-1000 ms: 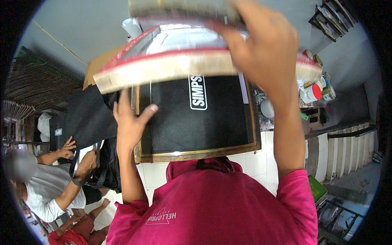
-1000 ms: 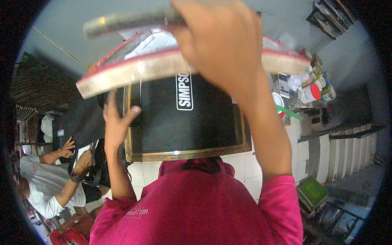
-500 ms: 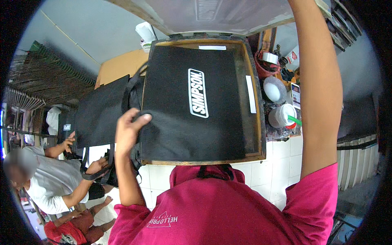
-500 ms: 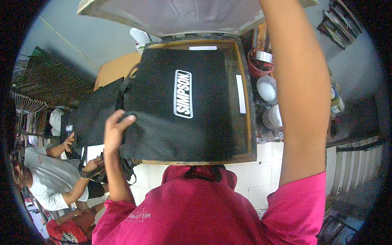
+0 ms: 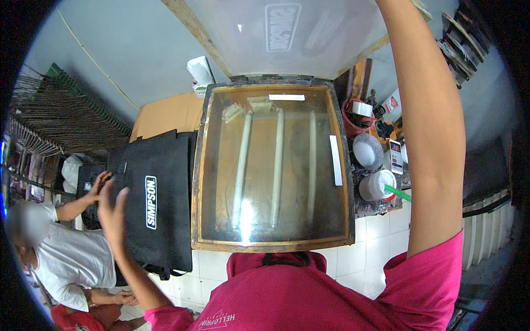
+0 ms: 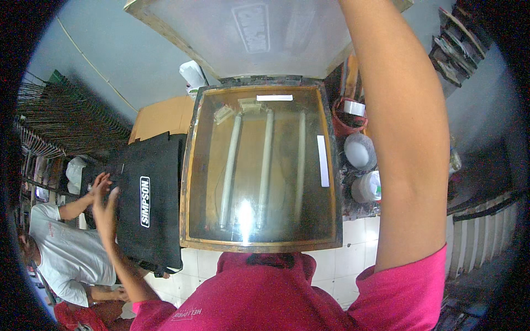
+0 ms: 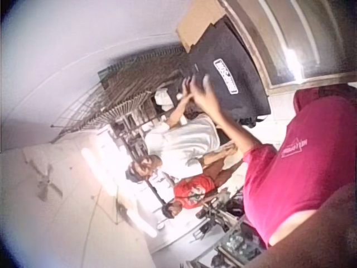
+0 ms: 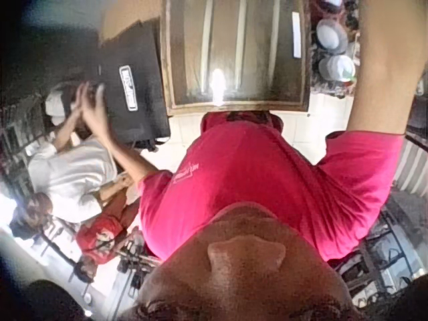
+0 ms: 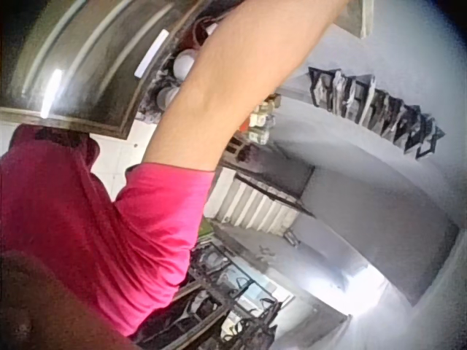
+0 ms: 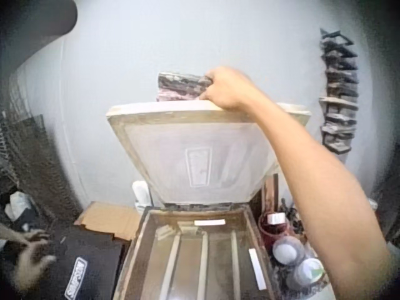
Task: The person performs screen printing on black tote bags by placing each bag onto a flat surface, lowering a screen over it, and using a squeegee to spread white ink across the screen's surface.
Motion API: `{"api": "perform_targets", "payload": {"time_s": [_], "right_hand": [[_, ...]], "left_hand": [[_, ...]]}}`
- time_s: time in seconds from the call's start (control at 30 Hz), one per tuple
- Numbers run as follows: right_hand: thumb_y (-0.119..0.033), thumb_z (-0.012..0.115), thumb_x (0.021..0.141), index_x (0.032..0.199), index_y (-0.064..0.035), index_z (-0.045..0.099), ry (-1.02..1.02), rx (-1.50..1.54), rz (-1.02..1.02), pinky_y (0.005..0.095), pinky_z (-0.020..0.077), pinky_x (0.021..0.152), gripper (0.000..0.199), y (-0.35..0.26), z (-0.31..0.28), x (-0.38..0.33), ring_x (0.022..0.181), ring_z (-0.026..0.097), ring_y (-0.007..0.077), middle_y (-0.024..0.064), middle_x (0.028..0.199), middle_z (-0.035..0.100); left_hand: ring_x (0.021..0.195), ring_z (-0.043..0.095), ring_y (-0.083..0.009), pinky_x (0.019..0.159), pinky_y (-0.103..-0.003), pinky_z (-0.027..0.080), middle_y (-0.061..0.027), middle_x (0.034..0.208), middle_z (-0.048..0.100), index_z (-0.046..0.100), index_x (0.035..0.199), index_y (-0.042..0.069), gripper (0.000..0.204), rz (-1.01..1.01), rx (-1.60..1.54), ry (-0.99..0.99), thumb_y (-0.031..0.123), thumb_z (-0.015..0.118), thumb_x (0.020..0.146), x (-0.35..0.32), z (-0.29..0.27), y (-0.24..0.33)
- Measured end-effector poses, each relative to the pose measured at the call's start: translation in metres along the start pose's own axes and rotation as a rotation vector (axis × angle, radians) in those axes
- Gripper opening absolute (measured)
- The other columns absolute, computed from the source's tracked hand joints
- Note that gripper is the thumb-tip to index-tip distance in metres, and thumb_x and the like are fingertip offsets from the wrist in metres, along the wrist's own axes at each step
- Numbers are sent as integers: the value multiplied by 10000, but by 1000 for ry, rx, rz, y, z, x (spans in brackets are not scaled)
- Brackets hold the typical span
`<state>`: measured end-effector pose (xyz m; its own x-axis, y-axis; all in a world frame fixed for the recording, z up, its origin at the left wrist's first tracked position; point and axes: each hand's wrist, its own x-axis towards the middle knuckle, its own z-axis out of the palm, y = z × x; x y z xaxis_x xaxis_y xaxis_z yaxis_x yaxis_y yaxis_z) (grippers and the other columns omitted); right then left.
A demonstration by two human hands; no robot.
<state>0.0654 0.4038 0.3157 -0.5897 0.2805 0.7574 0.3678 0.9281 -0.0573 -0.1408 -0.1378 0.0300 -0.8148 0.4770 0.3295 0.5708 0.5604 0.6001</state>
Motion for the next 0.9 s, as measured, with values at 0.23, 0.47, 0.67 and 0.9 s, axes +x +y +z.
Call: {"api": "perform_targets", "payload": {"time_s": [0.23,0.47,0.67,0.9], "right_hand": [[-339,820,752,1024,-18,769,-57,25,29,441,544,834,425,-4,-4,3,914,712,371,253,983,742],[-351,812,755,1029,-9,768,-46,10,36,437,543,834,440,15,6,16,894,710,382,263,980,739],[-336,809,755,1019,5,769,-33,24,11,439,544,834,433,13,6,14,888,712,391,275,965,734],[-311,816,751,1027,8,767,-52,54,6,430,544,841,425,0,-5,2,896,713,384,274,970,736]], "left_hand": [[1487,398,-341,1217,-448,311,-198,1599,420,525,1445,22,623,556,-398,-206,233,756,906,39,168,234],[1506,262,-472,1214,-539,237,-298,1660,156,365,1522,12,796,718,-457,-3,339,760,914,88,251,330],[1492,261,-477,1202,-567,226,-292,1648,128,361,1517,10,800,742,-478,77,363,755,916,96,266,342],[1439,303,-505,1174,-577,245,-321,1642,78,338,1515,-48,833,771,-480,106,279,779,888,98,270,350]]}}
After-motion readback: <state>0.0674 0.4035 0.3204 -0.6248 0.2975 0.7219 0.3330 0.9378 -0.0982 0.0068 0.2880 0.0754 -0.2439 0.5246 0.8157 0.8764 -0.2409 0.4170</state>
